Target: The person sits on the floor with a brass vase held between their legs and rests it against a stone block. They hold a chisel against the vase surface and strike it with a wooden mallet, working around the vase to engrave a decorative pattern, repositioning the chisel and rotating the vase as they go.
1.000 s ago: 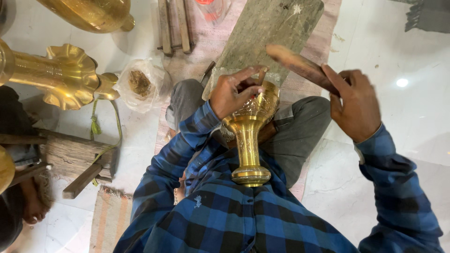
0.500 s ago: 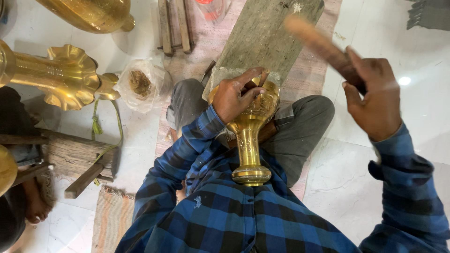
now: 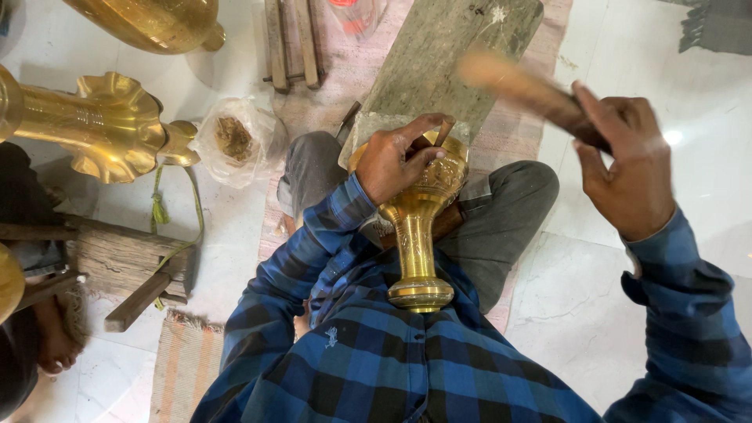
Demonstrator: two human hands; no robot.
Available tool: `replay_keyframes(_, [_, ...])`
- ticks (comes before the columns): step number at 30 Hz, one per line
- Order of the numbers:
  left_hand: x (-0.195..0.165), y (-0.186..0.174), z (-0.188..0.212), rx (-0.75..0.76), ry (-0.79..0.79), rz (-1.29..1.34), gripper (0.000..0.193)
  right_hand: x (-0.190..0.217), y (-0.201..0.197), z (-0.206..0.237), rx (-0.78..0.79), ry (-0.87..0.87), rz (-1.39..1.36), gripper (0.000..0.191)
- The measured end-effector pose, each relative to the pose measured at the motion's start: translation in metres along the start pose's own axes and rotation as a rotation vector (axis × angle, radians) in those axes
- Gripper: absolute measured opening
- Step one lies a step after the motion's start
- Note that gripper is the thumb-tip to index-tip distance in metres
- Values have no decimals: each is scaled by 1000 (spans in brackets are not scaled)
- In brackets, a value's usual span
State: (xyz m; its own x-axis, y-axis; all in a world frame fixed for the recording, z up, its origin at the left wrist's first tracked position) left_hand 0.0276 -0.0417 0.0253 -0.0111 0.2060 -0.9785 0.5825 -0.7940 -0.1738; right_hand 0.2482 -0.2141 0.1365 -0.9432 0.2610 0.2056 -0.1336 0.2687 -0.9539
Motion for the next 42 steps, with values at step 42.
replay_keyframes(42, [14,-10,-27,271,-119,58,54,-13,96,69,109,81,20,70])
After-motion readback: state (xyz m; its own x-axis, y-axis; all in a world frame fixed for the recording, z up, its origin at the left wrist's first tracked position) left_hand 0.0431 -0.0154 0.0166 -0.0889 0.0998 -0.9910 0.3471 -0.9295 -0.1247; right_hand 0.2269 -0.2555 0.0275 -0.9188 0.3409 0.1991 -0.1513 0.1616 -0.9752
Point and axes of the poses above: each hand's wrist, its own z-axis away from the middle knuckle, its own y-axis out of the palm, x = y × z, the point moved 3 cm from there along -z, towards the middle knuckle, and after that the axes turned 14 degrees about z, right-handed, at the moved point
